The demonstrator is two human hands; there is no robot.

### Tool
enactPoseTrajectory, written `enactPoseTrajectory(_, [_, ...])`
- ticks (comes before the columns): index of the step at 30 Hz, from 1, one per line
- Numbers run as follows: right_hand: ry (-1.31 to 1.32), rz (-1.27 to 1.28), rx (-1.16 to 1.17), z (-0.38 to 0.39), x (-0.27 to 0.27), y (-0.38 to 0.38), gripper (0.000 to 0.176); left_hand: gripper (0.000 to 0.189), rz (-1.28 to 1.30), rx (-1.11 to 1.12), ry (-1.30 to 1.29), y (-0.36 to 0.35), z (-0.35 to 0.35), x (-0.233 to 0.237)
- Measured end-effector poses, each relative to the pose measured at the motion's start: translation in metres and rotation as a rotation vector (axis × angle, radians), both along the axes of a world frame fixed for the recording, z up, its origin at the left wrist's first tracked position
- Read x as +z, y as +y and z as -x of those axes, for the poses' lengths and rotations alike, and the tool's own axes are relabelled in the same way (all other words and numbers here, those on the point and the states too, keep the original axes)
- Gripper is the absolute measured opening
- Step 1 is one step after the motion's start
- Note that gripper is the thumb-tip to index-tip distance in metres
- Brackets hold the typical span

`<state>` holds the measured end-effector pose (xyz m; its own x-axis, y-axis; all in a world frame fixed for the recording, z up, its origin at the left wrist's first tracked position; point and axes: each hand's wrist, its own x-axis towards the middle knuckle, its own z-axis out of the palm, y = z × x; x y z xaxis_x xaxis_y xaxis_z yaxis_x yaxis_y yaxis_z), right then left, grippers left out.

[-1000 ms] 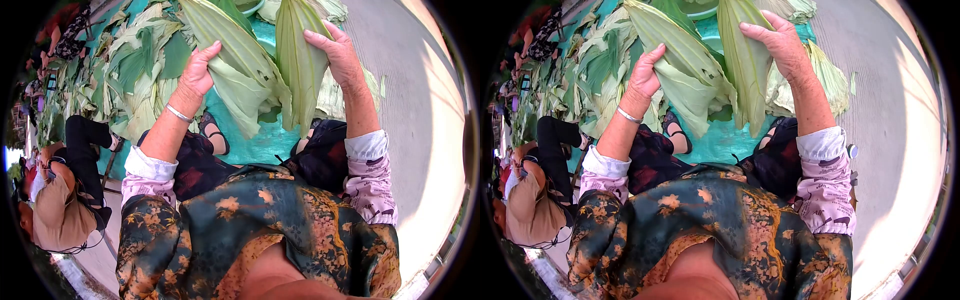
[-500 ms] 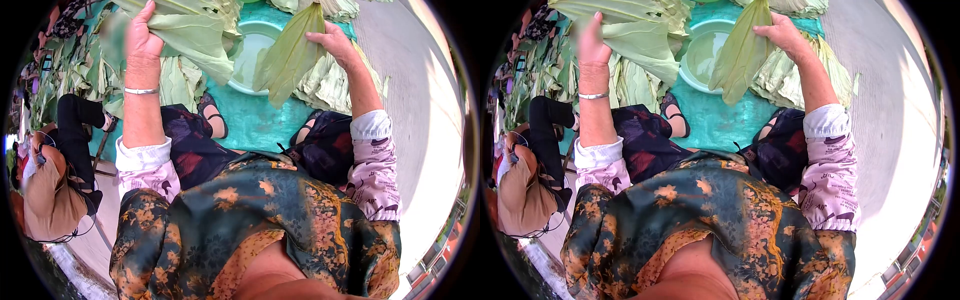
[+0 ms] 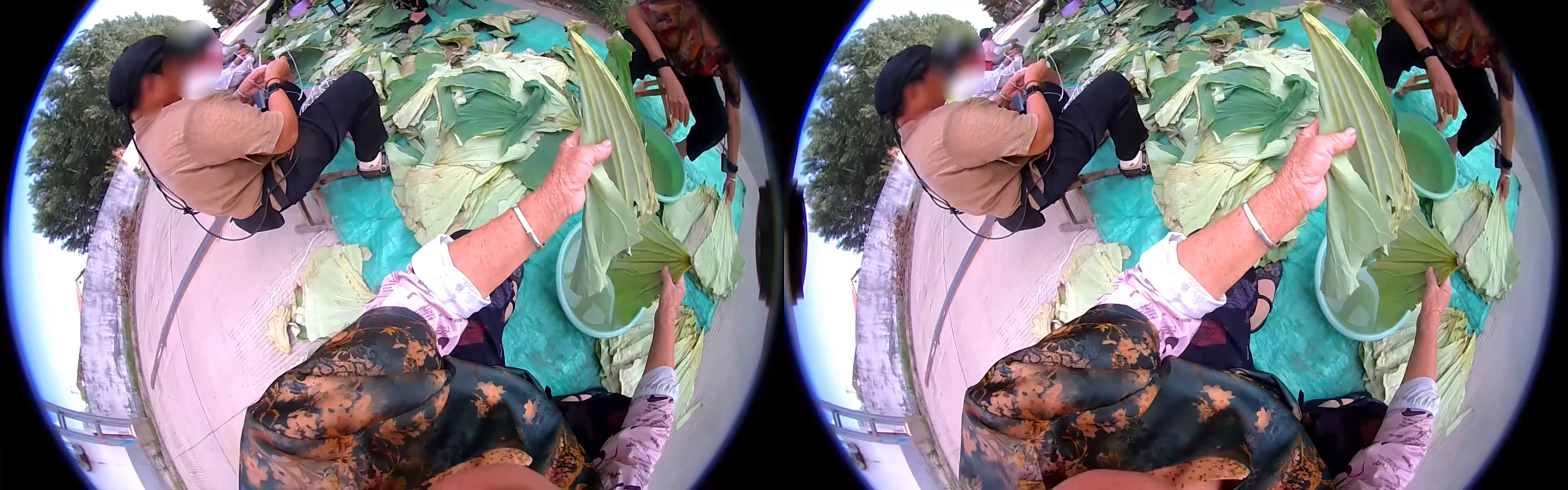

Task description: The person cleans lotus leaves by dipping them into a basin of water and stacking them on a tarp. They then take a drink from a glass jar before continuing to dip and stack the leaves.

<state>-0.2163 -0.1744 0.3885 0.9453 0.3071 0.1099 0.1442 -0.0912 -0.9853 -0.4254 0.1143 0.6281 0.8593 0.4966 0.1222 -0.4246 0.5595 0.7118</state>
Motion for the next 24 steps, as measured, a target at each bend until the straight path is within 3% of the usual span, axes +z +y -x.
enactPoseTrajectory(3, [0.12,-0.079,0.017,-0.01,-0.05,0.016,0.031,0.039,0.042,-0.035,0.022,0.002,-0.005,-0.002])
enactPoseTrajectory(6, [0.35,0.281,-0.14,-0.007,-0.087,0.027,0.048,0.048,0.058,0.03,0.075,0.003,-0.016,-0.011])
enactPoseTrajectory(9, [0.453,0.312,-0.194,0.006,-0.117,0.035,0.059,0.057,0.101,0.053,0.104,0.006,-0.022,-0.015])
enactPoseTrajectory(12, [0.093,0.35,-0.1,-0.02,-0.202,0.014,0.054,0.056,0.12,0.017,0.071,0.005,-0.021,-0.007])
enactPoseTrajectory(16, [-0.126,0.886,-0.084,0.022,-0.14,0.006,0.041,0.056,0.091,0.002,0.073,-0.001,-0.033,-0.02])
enactPoseTrajectory(19, [-0.155,0.587,-0.08,0.044,-0.104,0.01,0.038,0.059,0.084,0.041,0.107,0.0,-0.036,-0.023])
enactPoseTrajectory(22, [-0.072,0.89,-0.085,0.048,-0.091,0.008,0.035,0.063,0.098,0.088,0.15,-0.004,-0.036,-0.021])
enactPoseTrajectory(24, [-0.132,0.827,-0.024,0.05,-0.102,0.007,0.032,0.065,0.103,0.045,0.112,-0.004,-0.035,-0.022])
